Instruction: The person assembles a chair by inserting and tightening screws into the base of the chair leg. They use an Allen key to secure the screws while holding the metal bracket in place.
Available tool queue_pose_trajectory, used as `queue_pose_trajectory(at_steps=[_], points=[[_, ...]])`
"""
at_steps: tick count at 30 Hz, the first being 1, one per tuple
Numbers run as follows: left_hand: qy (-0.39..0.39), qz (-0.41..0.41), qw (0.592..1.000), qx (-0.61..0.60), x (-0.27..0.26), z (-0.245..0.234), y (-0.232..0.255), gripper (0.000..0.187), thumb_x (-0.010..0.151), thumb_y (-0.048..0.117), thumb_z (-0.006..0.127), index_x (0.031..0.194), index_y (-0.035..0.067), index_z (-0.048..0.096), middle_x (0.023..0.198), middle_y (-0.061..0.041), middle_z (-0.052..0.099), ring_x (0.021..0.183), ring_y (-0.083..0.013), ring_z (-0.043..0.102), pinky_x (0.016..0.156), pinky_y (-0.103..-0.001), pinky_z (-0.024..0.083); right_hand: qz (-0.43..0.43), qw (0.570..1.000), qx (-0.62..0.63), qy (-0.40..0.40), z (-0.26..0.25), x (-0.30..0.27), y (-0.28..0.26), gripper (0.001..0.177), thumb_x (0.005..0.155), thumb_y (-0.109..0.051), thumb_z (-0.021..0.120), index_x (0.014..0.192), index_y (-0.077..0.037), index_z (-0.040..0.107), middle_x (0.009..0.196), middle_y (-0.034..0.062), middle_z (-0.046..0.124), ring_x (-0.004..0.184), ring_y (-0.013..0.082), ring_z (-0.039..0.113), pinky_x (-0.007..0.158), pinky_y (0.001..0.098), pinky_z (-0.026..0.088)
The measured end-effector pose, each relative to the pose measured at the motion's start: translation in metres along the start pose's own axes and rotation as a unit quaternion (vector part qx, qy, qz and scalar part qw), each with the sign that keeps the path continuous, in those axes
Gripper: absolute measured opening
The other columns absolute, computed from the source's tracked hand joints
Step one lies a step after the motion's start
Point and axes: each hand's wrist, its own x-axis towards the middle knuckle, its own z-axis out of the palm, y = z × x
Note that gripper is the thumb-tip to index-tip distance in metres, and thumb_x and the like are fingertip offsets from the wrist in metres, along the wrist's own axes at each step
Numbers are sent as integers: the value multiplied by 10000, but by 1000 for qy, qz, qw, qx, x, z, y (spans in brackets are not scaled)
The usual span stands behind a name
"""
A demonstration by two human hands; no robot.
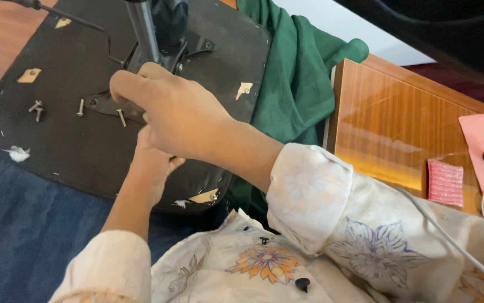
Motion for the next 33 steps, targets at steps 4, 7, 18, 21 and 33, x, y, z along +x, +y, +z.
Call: queue_pose_trajectory(at_steps=[4,7,18,21,33], points=[[-1,-48,983,-179,-17,-4,-19,364,886,103,519,1230,210,568,1248,-18,683,1208,-214,654,972,-407,509,2,1000,-5,2,4,-3,4,395,858,-8,672,1168,-227,561,1111,46,623,949,309,721,748,427,575],[-95,-146,979,-109,-28,-1,-48,248,916,71,579,1152,34,642,1154,-103,691,1056,-257,682,858,-410,547,-32,999,18,-2,-2,-1,8,440,855,36,633,1200,-226,557,1159,74,613,964,328,705,760,428,575],[-220,-16,869,444,-43,42,-170,189,890,190,626,980,130,781,1039,-104,772,989,-279,727,867,-399,555,-81,996,2,23,-1,-6,4,413,878,12,678,1197,-207,535,1117,56,617,1035,305,693,820,416,566],[-215,-32,837,502,-39,30,-182,195,871,243,677,1005,148,783,1079,-102,774,1030,-294,730,889,-411,559,-70,997,18,39,-1,-15,8,405,904,19,668,1207,-210,527,1122,54,615,1034,311,696,850,430,571],[-326,-152,737,572,-38,33,-179,260,863,231,701,1103,207,800,1178,-107,752,1137,-292,712,978,-399,558,-24,999,29,18,-10,-32,2,457,880,84,608,1203,-230,530,1169,49,606,1018,300,720,791,378,601]])
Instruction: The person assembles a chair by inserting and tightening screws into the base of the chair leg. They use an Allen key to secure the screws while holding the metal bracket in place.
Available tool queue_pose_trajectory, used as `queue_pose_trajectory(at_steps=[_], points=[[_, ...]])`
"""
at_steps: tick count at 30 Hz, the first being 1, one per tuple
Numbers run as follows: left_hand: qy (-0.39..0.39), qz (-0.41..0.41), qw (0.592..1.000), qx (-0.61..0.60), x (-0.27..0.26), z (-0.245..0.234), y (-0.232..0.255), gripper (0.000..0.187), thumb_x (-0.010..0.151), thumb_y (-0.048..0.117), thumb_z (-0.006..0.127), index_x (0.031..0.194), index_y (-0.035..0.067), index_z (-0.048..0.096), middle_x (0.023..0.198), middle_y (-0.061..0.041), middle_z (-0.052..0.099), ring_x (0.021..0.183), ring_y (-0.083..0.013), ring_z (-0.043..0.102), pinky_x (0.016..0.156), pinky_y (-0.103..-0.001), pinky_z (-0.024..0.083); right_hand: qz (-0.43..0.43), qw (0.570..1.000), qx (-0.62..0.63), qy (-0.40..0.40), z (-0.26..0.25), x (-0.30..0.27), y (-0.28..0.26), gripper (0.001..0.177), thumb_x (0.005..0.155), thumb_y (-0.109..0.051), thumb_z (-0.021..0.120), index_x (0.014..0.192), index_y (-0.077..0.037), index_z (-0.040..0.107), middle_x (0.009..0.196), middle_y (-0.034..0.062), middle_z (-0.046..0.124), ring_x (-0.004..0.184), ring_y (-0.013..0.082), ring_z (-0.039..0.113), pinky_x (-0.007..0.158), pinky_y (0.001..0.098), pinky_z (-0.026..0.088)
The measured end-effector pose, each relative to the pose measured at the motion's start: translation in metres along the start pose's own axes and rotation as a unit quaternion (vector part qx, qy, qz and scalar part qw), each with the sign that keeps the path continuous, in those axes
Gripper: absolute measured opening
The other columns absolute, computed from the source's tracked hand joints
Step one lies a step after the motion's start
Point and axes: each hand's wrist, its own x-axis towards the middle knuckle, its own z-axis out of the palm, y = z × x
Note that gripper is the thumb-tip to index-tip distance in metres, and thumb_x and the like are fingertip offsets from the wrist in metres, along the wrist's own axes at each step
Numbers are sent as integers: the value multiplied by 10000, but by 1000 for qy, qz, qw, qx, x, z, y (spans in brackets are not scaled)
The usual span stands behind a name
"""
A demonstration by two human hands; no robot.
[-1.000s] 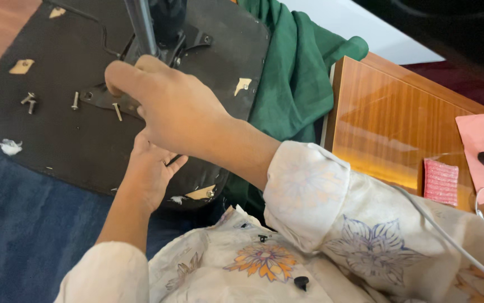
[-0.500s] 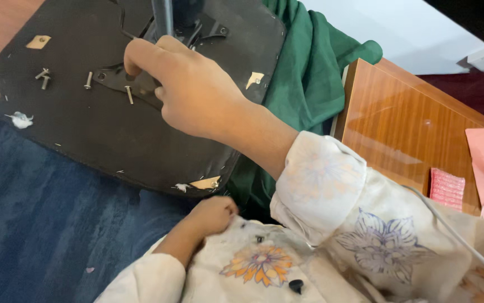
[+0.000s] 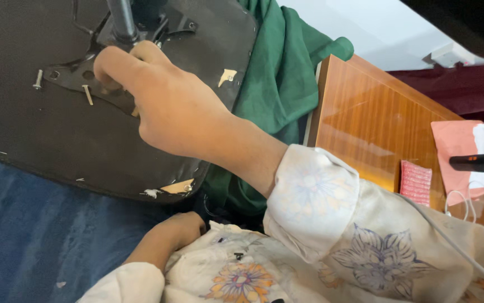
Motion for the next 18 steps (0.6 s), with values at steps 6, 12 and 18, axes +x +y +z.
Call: queue_pose_trajectory(at_steps=[6,12,18], points=[[38,-44,998,-12,-16,-3,12,282,870,254,714,1138,244,801,1243,-99,725,1195,-294,689,1020,-417,548,16,1000,-26,1,4,-2,-6,443,848,55,648,1192,-202,539,1127,54,600,925,292,719,757,388,594],[103,-74,992,21,-32,1,13,283,917,364,700,1134,199,777,1280,-124,704,1214,-322,671,1018,-460,542,37,998,-48,-15,6,-3,-10,323,890,16,645,1096,-214,549,1030,37,604,860,251,738,734,410,587],[193,-68,975,83,-40,6,4,315,930,369,673,1151,153,736,1280,-97,681,1226,-302,648,983,-470,555,27,990,-139,13,16,11,-6,295,927,-178,756,1128,-221,543,1078,61,603,915,340,711,724,475,560]])
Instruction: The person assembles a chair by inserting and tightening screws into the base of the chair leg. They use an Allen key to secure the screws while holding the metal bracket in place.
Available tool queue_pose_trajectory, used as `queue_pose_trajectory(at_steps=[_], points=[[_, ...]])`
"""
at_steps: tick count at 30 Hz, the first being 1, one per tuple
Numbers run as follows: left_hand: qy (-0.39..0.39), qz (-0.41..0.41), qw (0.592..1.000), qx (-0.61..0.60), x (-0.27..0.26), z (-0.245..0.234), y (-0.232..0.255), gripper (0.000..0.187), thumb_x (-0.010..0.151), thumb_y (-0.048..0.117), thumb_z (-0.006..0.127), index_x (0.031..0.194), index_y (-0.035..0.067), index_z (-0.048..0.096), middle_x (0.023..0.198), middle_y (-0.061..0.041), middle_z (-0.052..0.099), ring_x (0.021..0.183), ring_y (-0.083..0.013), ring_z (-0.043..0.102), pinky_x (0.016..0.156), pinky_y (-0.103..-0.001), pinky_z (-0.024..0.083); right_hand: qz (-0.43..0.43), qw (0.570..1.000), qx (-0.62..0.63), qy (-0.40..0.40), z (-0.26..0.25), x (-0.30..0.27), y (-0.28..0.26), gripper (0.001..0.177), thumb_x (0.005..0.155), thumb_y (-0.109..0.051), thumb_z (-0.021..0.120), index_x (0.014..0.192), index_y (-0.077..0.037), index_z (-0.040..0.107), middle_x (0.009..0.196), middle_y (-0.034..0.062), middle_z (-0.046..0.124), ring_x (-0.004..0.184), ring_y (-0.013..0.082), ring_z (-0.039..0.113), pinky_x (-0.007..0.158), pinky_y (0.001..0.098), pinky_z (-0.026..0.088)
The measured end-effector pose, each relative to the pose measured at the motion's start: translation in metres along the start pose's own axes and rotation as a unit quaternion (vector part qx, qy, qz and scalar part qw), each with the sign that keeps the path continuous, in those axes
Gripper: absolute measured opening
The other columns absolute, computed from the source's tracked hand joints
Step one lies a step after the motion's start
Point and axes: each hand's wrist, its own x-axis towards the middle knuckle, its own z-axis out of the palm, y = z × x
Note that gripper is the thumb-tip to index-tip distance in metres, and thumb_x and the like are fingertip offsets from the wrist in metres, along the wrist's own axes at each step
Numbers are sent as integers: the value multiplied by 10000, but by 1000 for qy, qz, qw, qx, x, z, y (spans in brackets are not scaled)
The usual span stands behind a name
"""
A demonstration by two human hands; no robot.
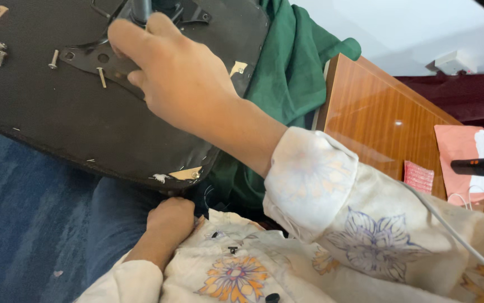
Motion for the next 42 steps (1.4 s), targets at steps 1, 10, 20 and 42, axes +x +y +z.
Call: queue_pose_trajectory(at_steps=[1,10,20,42], points=[[1,-2,1000,13,-1,-1,-2,351,933,406,677,1164,146,726,1285,-96,674,1228,-300,644,978,-469,557,9,1000,11,7,1,1,1,304,923,-166,758,1133,-226,546,1086,70,600,917,347,709,731,475,562],[-31,3,998,48,-10,-16,4,368,902,469,716,1169,215,707,1234,-54,681,1213,-263,642,963,-463,544,-4,997,71,-6,-9,3,24,405,872,11,722,1169,-180,524,1157,76,603,964,317,713,738,447,568],[-38,53,997,43,1,-19,13,245,938,351,677,1105,191,759,1207,-77,719,1160,-273,685,924,-432,572,23,997,70,30,-5,-6,24,363,911,-17,726,1151,-182,509,1171,59,615,1012,331,709,783,447,571],[-70,55,993,71,9,-15,14,363,924,489,686,1144,202,714,1205,-97,706,1169,-293,677,946,-450,565,32,999,26,35,-2,5,44,433,845,-206,782,1217,-182,562,1085,136,696,942,390,704,732,515,556]])
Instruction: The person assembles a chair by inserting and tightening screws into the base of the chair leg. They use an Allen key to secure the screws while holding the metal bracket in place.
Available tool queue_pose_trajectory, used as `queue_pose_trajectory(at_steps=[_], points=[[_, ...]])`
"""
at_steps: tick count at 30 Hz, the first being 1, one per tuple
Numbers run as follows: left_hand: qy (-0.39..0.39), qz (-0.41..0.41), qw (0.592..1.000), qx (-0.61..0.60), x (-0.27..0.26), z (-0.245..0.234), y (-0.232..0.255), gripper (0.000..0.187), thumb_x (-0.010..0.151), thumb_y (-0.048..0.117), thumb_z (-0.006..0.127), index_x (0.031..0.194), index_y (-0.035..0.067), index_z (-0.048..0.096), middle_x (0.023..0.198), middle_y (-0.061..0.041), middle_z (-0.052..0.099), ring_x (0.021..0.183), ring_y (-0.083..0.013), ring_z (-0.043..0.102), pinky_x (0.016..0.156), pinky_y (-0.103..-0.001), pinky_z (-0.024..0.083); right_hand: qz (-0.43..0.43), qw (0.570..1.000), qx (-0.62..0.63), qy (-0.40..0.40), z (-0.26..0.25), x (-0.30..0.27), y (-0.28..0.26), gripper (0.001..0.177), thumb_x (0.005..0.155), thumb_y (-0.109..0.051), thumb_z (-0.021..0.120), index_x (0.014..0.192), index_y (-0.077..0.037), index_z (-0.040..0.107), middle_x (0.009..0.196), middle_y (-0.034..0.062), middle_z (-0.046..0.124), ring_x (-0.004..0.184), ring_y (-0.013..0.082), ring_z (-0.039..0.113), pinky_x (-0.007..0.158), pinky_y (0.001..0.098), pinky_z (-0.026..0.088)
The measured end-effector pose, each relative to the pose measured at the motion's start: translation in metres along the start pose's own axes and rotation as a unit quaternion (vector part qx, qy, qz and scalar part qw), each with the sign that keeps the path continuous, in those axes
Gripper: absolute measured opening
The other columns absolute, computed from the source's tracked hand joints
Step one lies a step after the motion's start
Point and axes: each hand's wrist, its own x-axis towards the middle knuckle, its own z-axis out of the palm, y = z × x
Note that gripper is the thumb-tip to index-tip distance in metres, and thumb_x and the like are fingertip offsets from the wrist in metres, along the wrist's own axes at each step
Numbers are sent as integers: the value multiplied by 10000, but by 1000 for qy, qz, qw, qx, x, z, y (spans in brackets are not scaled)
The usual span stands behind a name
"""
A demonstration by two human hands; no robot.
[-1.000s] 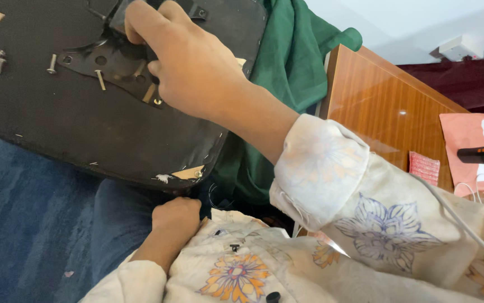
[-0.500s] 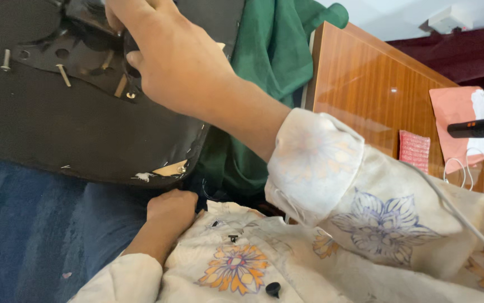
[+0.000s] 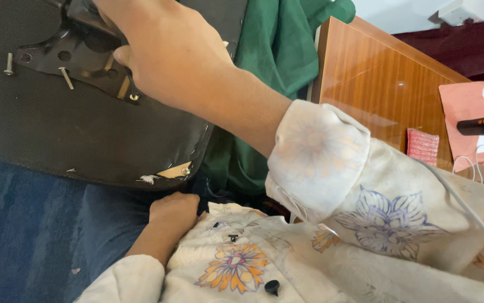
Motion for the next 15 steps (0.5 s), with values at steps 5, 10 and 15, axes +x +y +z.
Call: queue_pose_trajectory(at_steps=[5,10,15], points=[[-4,9,1000,-17,-1,3,-2,285,933,443,670,1107,232,749,1181,-79,726,1154,-289,693,938,-448,573,-19,997,4,-71,-7,9,7,336,891,-103,724,1173,-161,552,1040,101,711,977,347,725,767,493,554],[-7,2,1000,-15,-6,-4,-1,317,927,480,677,1107,225,737,1157,-74,723,1166,-273,675,947,-447,560,-62,996,15,-56,-8,6,5,306,847,-90,746,1094,-139,572,985,84,708,962,325,729,755,488,542],[-3,-2,1000,-14,-9,-2,-1,313,939,461,666,1147,232,709,1179,-80,711,1158,-283,678,946,-450,561,-44,999,-21,12,0,7,1,315,849,-228,830,1093,-185,635,988,69,717,904,348,710,729,492,549]])
